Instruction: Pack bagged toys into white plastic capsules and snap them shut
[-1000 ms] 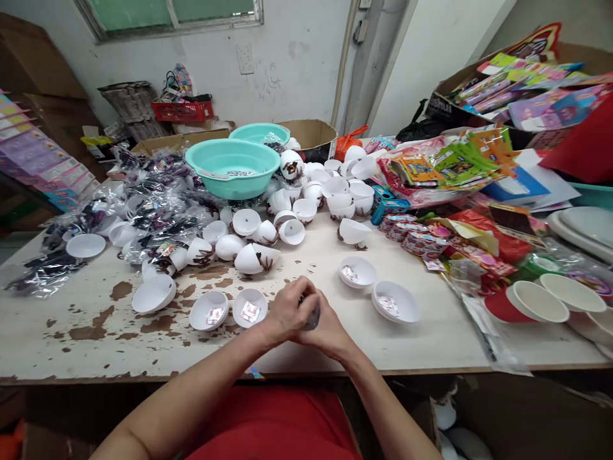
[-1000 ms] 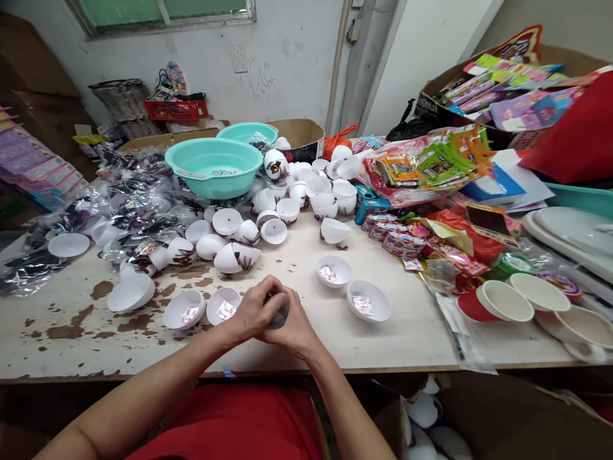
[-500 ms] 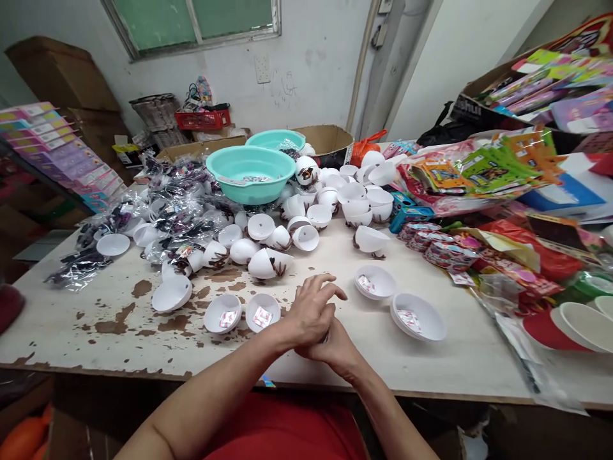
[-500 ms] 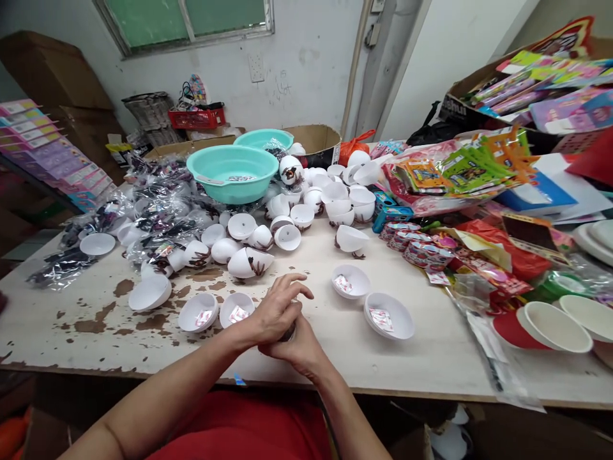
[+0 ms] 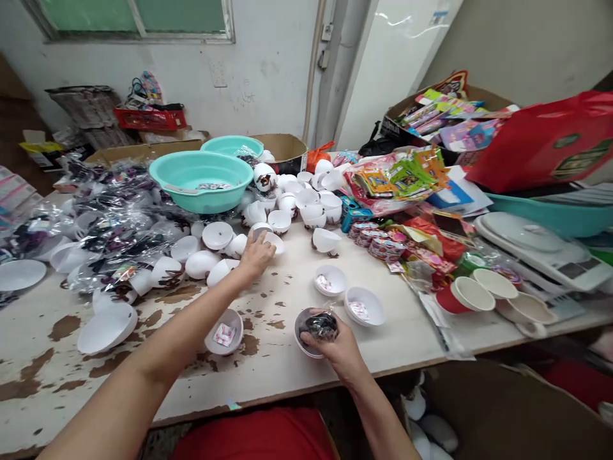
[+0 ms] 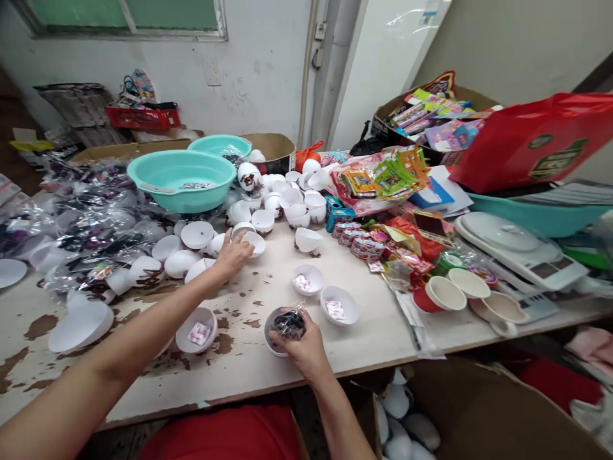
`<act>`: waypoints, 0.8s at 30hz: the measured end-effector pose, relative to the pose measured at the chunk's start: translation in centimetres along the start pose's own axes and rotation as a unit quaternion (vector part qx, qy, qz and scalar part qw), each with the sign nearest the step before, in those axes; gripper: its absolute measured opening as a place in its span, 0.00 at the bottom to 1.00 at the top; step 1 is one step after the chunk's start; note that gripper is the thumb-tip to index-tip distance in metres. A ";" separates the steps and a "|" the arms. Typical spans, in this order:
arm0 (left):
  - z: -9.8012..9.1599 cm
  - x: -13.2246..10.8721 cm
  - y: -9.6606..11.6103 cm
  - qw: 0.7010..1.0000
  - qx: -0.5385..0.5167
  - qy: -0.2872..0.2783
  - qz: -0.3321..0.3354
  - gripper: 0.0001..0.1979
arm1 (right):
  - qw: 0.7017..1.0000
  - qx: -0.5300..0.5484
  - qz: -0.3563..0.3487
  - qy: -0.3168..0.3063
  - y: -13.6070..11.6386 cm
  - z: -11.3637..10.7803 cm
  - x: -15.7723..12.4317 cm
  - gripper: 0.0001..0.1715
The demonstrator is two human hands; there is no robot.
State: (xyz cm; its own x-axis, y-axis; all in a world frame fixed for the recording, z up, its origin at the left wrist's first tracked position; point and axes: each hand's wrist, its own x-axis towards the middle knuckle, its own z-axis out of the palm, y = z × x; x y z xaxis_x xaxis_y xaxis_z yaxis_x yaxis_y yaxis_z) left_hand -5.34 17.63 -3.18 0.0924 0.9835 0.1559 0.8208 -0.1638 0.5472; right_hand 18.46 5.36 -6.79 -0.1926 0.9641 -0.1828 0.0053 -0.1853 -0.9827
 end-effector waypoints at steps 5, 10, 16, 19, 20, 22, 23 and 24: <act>2.5 -3.3 0.9 0.992 -0.110 -0.030 -0.057 0.12 | 0.999 -0.037 -0.007 0.019 1.2 -1.4 -1.0 0.31; 4.5 -5.1 0.3 0.982 -0.144 -0.043 -0.115 0.16 | 0.998 -0.049 -0.012 0.030 3.0 -2.4 -1.0 0.33; 3.3 -6.3 3.2 0.988 -0.042 -0.125 -0.084 0.33 | 0.995 -0.077 -0.025 0.057 3.7 -2.6 -0.9 0.33; 3.4 -7.0 5.0 0.968 0.078 -0.218 -0.101 0.39 | 0.990 -0.118 -0.028 0.069 3.1 -2.2 -0.9 0.32; 3.5 -7.2 5.3 0.963 0.085 -0.232 -0.102 0.36 | 0.987 -0.136 -0.033 0.076 2.8 -2.1 -1.0 0.31; 3.5 -7.5 5.4 0.961 0.078 -0.256 -0.070 0.31 | 0.981 -0.167 -0.048 0.090 2.5 -1.9 -1.0 0.30; 3.4 -7.6 5.4 0.960 0.076 -0.265 -0.044 0.30 | 0.978 -0.179 -0.057 0.095 2.4 -1.9 -1.0 0.29; 3.5 -7.8 5.3 0.959 0.078 -0.271 -0.022 0.30 | 0.975 -0.189 -0.066 0.099 2.3 -1.8 -1.0 0.28</act>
State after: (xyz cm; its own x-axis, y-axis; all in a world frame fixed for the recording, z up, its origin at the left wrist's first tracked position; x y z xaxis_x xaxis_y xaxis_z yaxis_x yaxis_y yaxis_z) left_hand 0.21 9.35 -4.36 0.3015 0.8915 -0.3382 0.9007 -0.1499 0.4078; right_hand 20.45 4.30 -8.95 -0.0239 0.9995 -0.0200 0.3610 -0.0100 -0.9325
